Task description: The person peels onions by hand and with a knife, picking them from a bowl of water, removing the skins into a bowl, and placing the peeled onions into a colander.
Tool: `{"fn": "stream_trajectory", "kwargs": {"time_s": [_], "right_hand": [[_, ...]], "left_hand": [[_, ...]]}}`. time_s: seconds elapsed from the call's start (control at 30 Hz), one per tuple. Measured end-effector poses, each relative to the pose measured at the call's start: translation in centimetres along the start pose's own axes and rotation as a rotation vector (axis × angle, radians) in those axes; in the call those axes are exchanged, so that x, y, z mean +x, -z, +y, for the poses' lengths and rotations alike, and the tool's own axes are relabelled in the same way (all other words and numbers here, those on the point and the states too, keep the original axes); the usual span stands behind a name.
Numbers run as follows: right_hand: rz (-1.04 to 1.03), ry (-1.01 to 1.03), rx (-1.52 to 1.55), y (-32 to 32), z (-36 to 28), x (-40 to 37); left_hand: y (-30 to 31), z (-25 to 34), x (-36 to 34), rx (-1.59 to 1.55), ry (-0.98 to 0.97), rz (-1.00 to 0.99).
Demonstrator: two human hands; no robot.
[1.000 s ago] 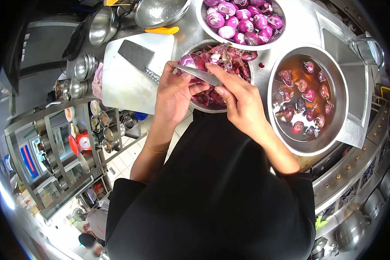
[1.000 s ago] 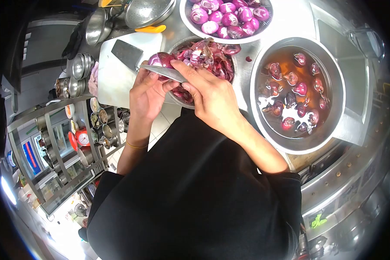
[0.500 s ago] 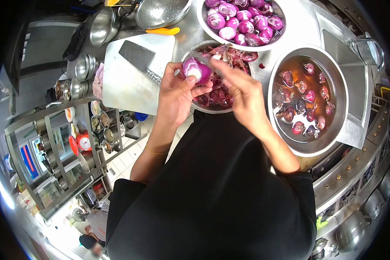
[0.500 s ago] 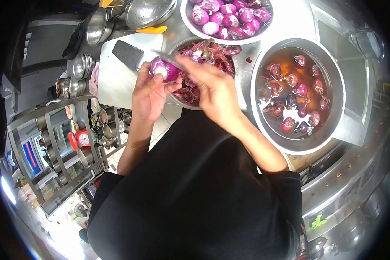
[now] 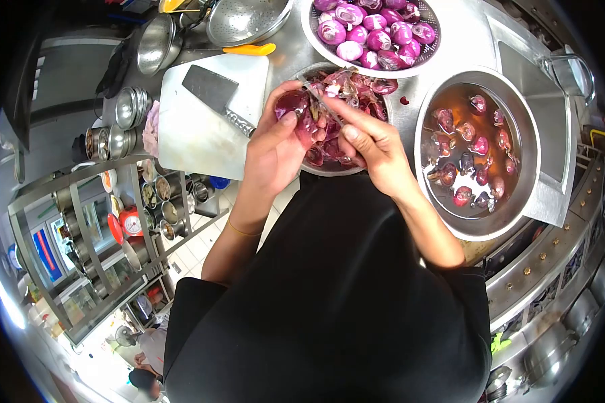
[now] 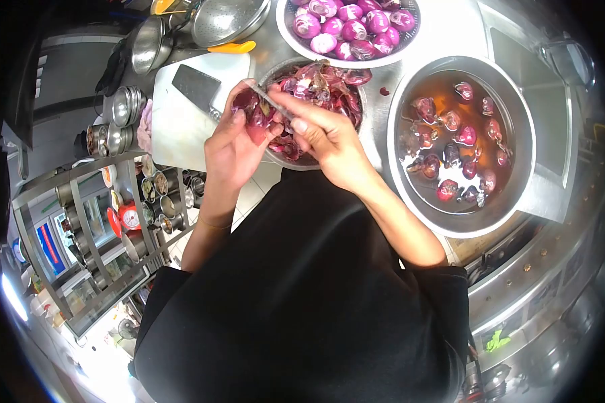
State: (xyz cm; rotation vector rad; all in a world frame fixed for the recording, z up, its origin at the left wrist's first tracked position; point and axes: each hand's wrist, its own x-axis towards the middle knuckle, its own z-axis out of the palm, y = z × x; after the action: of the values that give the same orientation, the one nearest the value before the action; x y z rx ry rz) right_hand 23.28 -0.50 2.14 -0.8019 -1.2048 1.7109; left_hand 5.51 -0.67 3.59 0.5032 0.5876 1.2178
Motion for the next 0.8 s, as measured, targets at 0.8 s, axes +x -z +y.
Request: {"fn": "stream_trajectory", "kwargs": {"time_s": [0.8], "right_hand": [[-0.009,0.199,-0.538,0.3,-0.5,-1.2]], "left_hand": [[-0.5,-0.8,0.6,-0.008,0.037,0.218]]}}
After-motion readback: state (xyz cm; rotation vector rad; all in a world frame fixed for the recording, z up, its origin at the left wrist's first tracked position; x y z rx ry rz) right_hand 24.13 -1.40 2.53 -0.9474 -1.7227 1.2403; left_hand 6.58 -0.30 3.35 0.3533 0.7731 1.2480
